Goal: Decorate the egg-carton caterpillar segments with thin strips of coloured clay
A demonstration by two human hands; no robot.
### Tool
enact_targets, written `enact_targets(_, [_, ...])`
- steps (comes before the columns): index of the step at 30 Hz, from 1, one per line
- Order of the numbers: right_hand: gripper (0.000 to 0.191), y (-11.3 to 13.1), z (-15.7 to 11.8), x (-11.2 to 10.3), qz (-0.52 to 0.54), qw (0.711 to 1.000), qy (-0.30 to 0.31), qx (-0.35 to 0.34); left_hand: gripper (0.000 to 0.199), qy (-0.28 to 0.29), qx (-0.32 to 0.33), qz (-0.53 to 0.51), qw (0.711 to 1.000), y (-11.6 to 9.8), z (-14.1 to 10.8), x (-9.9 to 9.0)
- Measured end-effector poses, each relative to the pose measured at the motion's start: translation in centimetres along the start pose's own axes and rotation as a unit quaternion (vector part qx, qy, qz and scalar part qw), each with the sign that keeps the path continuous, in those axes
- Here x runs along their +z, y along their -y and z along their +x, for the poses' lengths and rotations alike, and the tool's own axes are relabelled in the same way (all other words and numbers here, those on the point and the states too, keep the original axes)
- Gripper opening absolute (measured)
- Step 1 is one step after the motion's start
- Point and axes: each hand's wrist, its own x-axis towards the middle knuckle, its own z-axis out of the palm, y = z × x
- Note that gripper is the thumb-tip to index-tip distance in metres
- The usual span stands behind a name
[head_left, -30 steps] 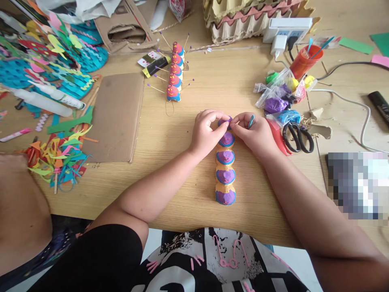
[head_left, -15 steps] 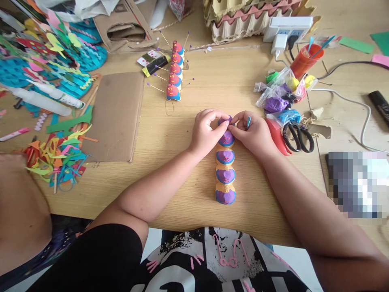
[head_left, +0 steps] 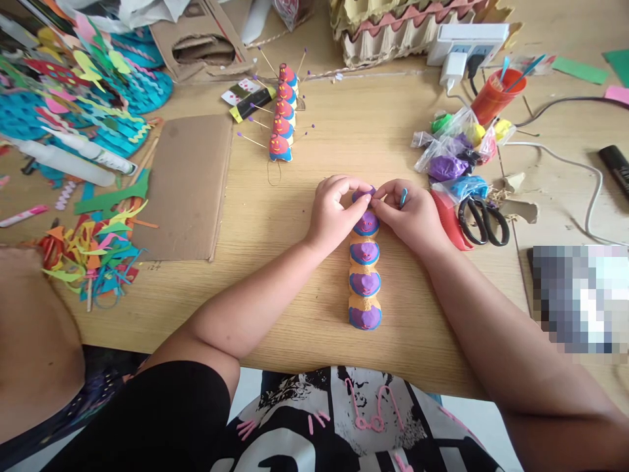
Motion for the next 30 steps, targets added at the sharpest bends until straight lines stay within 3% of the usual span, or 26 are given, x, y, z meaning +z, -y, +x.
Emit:
enact_targets(12, [0.011,0.02,0.03,0.09,0.006,1.0,-0.005,0.005,0.012,0.001,0.003,-0.001,1.0,0.04,-0.01,0.03])
enact_targets(30, [0.014,-0.09,0.07,0.16,0.007,1.0,-0.002,0.005,0.009,0.001,0.005,0.002,1.0,0.08,0.03,0.05])
